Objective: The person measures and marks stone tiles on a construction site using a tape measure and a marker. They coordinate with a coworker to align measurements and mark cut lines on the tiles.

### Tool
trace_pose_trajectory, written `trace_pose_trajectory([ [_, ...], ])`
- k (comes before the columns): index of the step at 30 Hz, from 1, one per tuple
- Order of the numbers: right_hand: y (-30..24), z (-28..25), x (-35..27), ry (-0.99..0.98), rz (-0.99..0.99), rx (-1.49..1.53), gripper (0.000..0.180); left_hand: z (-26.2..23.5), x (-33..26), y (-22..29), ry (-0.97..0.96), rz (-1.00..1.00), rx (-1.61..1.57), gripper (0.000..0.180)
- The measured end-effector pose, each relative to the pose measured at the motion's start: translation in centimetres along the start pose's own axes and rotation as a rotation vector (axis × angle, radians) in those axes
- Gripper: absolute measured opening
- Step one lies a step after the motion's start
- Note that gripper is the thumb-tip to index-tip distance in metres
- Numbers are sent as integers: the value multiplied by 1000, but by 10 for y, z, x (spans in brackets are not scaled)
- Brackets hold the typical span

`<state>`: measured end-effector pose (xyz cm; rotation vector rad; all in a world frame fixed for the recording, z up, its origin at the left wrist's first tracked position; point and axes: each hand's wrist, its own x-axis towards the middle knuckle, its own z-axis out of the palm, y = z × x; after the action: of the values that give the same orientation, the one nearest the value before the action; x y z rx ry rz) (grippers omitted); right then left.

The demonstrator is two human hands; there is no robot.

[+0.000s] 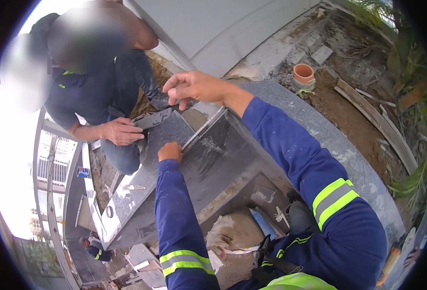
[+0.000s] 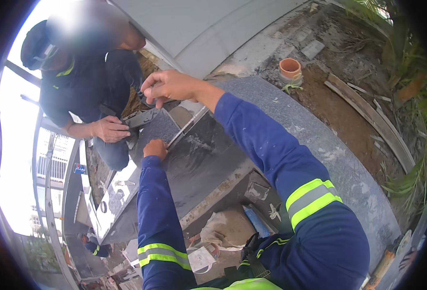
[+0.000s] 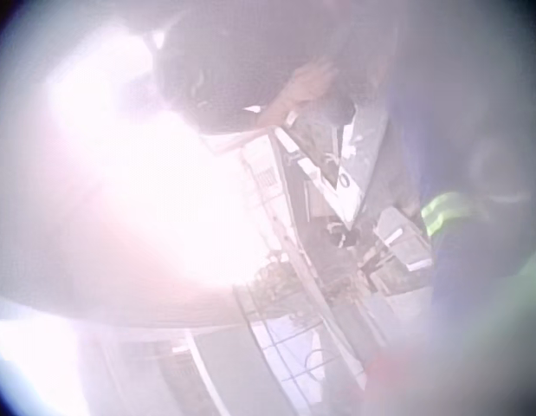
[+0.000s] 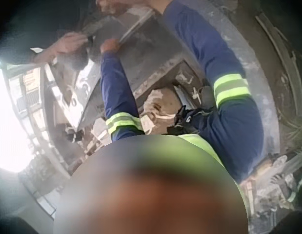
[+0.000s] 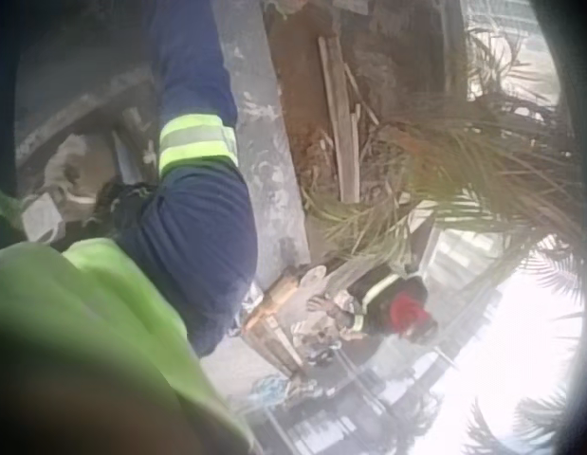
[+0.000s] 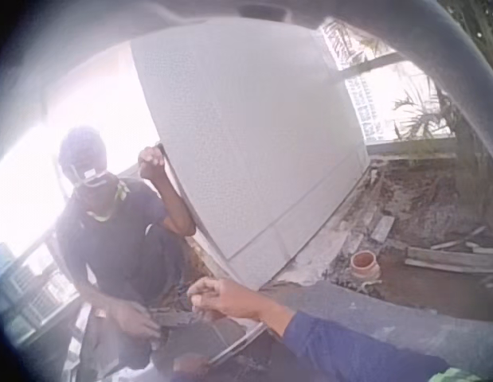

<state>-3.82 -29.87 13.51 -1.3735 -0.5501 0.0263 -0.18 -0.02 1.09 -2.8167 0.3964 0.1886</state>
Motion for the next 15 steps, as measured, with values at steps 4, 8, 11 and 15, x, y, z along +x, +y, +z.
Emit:
trace_pose_trajectory([
  [4, 17, -14, -46, 290, -182, -837, 13, 0, 1, 2, -7, 75, 62, 27],
  [8, 27, -22, -83, 317, -183, -933, 10, -9, -3, 5, 41, 18, -4, 35],
  [11, 31, -25, -96, 510, -151, -823, 11, -12, -2, 2, -2, 101, -10, 36],
  [15, 36, -29, -122, 152, 57, -1019, 18, 2, 10, -13, 4, 118, -3, 31],
])
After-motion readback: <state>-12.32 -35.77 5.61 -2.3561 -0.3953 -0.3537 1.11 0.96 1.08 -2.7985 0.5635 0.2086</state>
